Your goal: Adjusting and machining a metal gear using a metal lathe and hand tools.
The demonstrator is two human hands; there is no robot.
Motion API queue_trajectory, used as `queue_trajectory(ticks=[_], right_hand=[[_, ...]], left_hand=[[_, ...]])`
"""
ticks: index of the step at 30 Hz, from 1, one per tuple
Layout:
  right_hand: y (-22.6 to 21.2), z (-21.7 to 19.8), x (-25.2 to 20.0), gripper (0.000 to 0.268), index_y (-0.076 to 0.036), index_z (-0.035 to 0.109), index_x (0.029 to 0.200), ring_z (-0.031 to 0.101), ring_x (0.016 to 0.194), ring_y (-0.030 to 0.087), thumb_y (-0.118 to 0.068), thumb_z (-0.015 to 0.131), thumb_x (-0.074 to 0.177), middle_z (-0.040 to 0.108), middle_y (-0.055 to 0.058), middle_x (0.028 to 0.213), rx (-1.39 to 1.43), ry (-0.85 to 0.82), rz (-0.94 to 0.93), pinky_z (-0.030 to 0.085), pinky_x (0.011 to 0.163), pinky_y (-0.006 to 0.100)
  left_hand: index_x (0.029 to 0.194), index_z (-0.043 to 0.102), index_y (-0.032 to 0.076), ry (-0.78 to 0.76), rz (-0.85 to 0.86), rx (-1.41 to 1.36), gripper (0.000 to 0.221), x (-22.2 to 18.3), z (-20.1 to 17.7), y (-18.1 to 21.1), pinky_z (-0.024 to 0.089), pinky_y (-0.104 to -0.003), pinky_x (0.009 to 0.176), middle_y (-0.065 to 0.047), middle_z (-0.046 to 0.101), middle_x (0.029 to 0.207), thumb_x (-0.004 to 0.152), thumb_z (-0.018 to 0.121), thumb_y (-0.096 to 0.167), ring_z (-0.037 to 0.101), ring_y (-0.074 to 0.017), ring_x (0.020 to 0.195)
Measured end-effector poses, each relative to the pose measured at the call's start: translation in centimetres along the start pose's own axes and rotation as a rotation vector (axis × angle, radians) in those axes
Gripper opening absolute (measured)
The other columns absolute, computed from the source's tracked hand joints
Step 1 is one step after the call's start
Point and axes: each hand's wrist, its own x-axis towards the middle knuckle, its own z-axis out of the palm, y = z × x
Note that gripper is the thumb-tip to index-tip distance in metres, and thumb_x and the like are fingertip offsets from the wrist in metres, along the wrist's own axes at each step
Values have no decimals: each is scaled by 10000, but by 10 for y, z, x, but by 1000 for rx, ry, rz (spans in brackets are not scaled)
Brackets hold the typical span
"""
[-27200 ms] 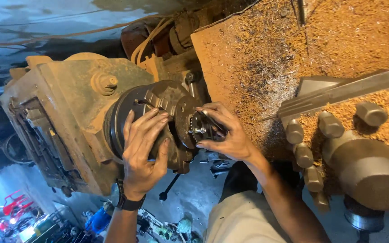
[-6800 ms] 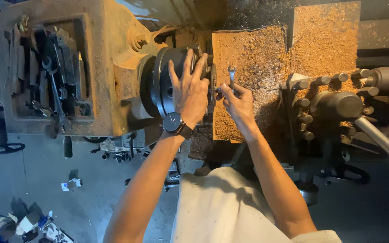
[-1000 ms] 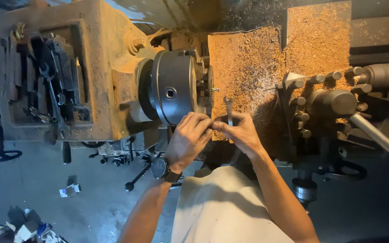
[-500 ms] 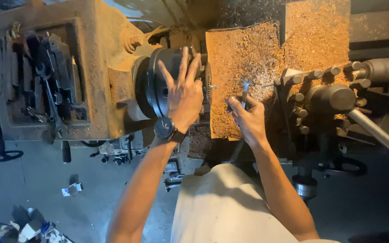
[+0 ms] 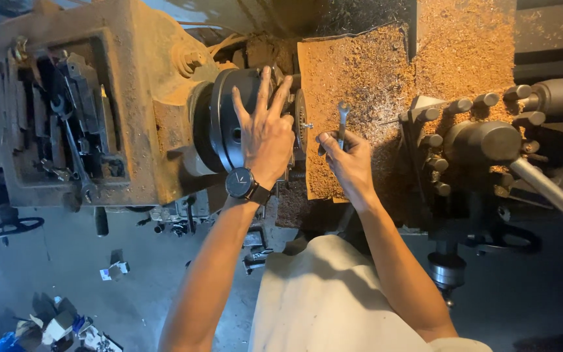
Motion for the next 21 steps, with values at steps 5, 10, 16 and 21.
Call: queue_trajectory(ticks=[5, 10, 16, 21], right_hand=[[4, 2, 3, 184, -17, 696, 972, 461, 522, 24, -198, 727, 977, 625, -5, 719, 29, -8, 7, 316, 431, 200], [0, 4, 7, 188, -17, 714, 981, 478, 532, 24, -204, 730, 976, 637, -6, 727, -8, 17, -7, 337, 440, 201], [-10, 10, 21, 213, -18, 749, 1041, 457, 521, 18, -212, 724, 958, 684, -9, 756, -101, 6, -64, 327, 433, 203], [-7, 7, 26, 197, 0, 761, 993, 457, 566, 30, -192, 763, 948, 617, -22, 704, -247, -40, -105, 338, 483, 224]], left_hand=[[737, 765, 86, 29, 11, -17, 118, -1, 2, -1, 104, -756, 1200, -32, 495, 1582, 822, 683, 80, 237, -327, 1551], [753, 774, 94, 34, 15, -19, 107, -1, 5, -1, 108, -755, 1199, -32, 494, 1580, 819, 690, 88, 238, -332, 1547], [778, 782, 91, 26, 14, -30, 90, -1, -3, 1, 112, -744, 1208, -38, 505, 1570, 811, 701, 71, 251, -337, 1545], [766, 779, 83, 14, 22, -59, 85, 0, -6, 1, 114, -749, 1187, -65, 511, 1550, 789, 697, 75, 261, -356, 1526]])
